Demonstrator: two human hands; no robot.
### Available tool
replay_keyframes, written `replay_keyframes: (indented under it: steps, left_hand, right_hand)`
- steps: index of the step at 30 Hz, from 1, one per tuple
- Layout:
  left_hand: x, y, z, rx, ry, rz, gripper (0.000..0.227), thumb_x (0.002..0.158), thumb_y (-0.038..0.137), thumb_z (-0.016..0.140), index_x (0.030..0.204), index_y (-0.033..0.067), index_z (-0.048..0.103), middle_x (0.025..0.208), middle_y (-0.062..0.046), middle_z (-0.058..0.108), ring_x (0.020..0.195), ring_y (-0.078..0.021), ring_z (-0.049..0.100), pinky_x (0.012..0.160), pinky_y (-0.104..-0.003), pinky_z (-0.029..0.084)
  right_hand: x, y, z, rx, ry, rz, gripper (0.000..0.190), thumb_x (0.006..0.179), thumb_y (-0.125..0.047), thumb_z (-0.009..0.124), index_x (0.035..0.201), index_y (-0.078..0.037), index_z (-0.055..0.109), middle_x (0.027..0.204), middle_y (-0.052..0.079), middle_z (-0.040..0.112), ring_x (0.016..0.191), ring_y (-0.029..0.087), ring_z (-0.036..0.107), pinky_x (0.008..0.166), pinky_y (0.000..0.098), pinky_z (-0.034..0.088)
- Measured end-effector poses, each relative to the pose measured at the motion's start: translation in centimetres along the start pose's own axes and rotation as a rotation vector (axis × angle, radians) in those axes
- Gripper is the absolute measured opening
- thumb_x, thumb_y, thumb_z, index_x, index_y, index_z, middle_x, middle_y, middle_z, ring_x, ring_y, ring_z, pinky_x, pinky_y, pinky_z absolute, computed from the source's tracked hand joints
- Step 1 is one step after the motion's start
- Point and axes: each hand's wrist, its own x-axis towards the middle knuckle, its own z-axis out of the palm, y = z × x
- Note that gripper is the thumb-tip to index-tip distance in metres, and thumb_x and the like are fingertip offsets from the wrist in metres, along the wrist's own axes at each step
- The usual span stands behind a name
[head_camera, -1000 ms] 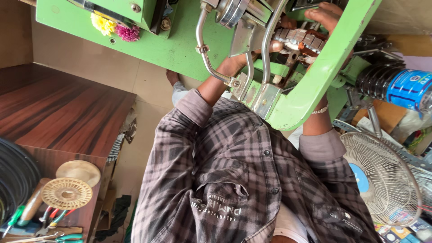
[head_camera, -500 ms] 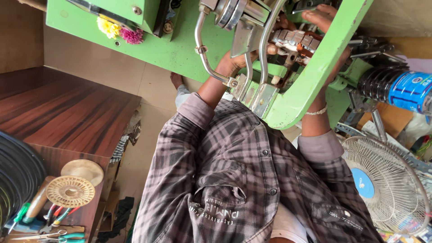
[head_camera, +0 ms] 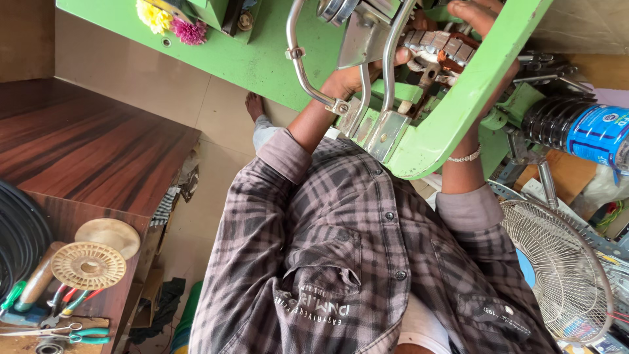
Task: The person operates a green industrial machine, pressing buttons and adjusting a copper-wound component by hand. They repeatedly remove and reinsert the component while manipulating the machine's levers and controls.
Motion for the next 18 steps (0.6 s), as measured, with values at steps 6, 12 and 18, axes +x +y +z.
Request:
replay_keyframes:
  steps: [6, 12, 18]
  left_hand:
    - [-0.1, -1.2, -0.5, 0.213, 0.039, -0.176, 0.056, 0.086, 0.043, 0.087, 0.121, 0.0020, 0.072, 0.093, -0.008, 0.071, 0.084, -0.0211, 0.069, 0.070, -0.036, 0.059]
    - [0.5, -0.8, -0.4, -0.109, -0.194, -0.335, 0.052, 0.093, 0.041, 0.084, 0.123, -0.0007, 0.074, 0.108, -0.010, 0.076, 0.101, -0.0195, 0.072, 0.090, -0.034, 0.062]
    - [-0.3, 1.2, 0.4, -0.189, -0.068, -0.324, 0.060, 0.086, 0.042, 0.085, 0.124, -0.0017, 0.069, 0.112, -0.013, 0.073, 0.104, -0.0235, 0.070, 0.090, -0.038, 0.061]
  right_hand:
    - [-0.7, -0.5, 0.4, -0.021, -0.068, -0.013, 0.054, 0.104, -0.043, 0.057, 0.127, 0.004, 0.068, 0.126, 0.017, 0.069, 0.123, 0.027, 0.066, 0.106, 0.0394, 0.054]
    - [-0.6, -0.4, 0.4, -0.035, -0.079, -0.005, 0.061, 0.104, -0.051, 0.056, 0.130, 0.003, 0.064, 0.130, 0.018, 0.068, 0.126, 0.027, 0.065, 0.109, 0.0402, 0.052]
    - [-1.2, 0.9, -0.4, -0.103, -0.007, 0.065, 0.067, 0.104, -0.058, 0.054, 0.133, 0.002, 0.061, 0.133, 0.018, 0.067, 0.130, 0.026, 0.063, 0.113, 0.0410, 0.049]
